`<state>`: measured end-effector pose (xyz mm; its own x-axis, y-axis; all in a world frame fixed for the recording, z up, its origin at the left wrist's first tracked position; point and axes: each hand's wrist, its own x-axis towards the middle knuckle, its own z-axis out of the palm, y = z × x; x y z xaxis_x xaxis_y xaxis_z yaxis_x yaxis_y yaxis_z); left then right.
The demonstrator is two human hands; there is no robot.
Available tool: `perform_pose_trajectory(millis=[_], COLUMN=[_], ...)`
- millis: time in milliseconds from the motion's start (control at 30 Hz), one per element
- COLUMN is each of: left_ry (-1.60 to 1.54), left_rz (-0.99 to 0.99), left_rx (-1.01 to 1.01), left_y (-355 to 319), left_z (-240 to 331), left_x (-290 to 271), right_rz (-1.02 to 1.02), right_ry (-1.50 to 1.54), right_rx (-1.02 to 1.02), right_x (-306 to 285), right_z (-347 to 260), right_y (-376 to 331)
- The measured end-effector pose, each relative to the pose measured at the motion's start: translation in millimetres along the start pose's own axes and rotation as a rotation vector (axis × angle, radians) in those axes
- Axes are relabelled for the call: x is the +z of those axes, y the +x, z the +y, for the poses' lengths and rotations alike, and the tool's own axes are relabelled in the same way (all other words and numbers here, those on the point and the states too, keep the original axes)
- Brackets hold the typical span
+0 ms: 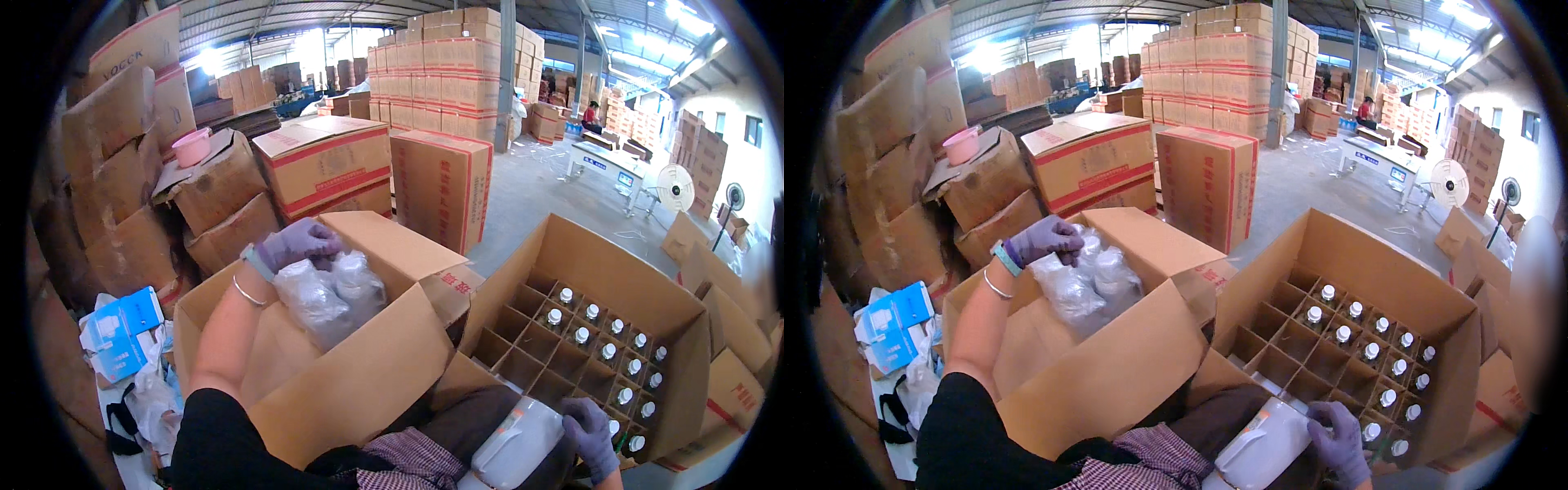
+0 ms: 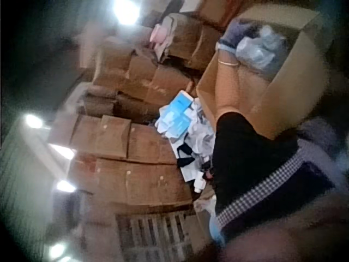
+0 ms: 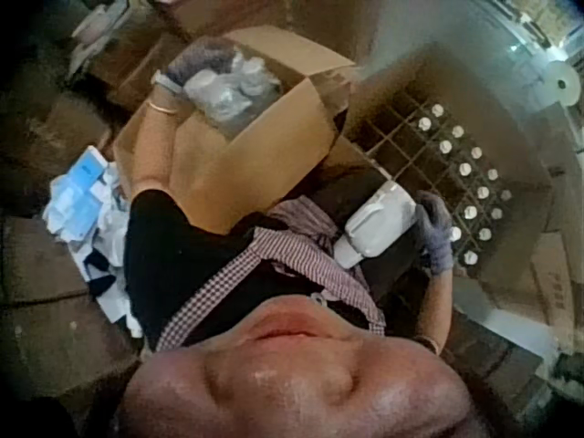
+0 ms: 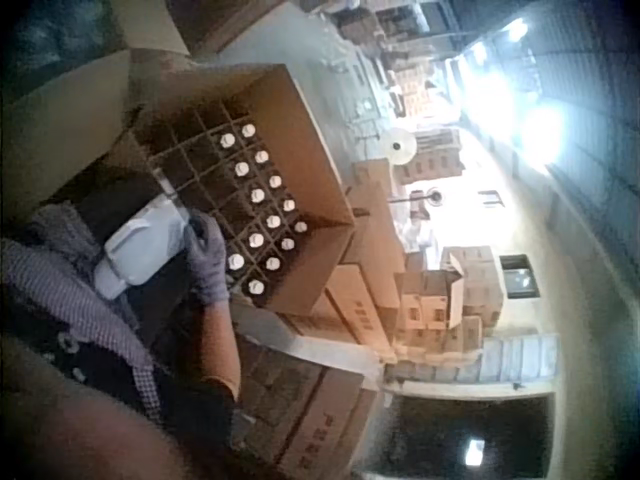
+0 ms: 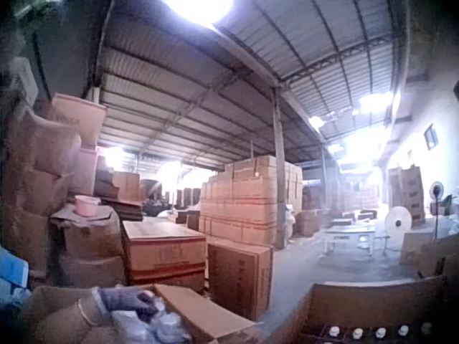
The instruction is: The person packs white thermos bottles into a cardboard box. They pick up each bottle, wrap it in a clear plastic bag, and place it into a designated slot within the box. The process is repeated for multiple bottles.
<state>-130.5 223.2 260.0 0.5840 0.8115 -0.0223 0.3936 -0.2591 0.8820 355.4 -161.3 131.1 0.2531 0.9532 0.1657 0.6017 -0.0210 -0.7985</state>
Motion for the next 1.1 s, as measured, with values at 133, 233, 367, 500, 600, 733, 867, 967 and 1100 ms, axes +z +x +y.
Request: perform_pose_trajectory(millis=[133,233,367,500,600,733,867,967,1100], left_ry=[0.611,0.879,1.299,0.787,0.982,0.497,-0.327,-1.106,-1.582], left_rz=[-0.047,0.263,0.223,0.508,0.317,0.031,-0.357,-0.762,-0.993], left_rx=[-0.233,-0.128,-0.251,-0.581,-0.396,0.058,0.37,0.474,0.544], left_y=[0,-6,7,23,24,22,-6,15,58], left_z=[34,-41,-183,-304,-236,-56,89,115,154], left_x=[8,19,35,39,7,-8,55,119,204], right_rz=[-0.003,-0.001,-0.004,-0.037,-0.085,-0.09,-0.014,0.235,0.535], right_ry=[-0.104,-0.191,-0.128,-0.103,-0.164,-0.093,-0.056,-0.086,-0.009], right_rx=[-0.212,-0.308,-0.265,-0.207,-0.22,-0.239,-0.412,-0.693,-0.809], right_x=[20,28,25,14,11,11,23,53,87], right_z=[-28,-30,-8,-15,-20,-45,-95,-130,-121], right_y=[7,-3,-19,-22,-16,3,26,49,91])
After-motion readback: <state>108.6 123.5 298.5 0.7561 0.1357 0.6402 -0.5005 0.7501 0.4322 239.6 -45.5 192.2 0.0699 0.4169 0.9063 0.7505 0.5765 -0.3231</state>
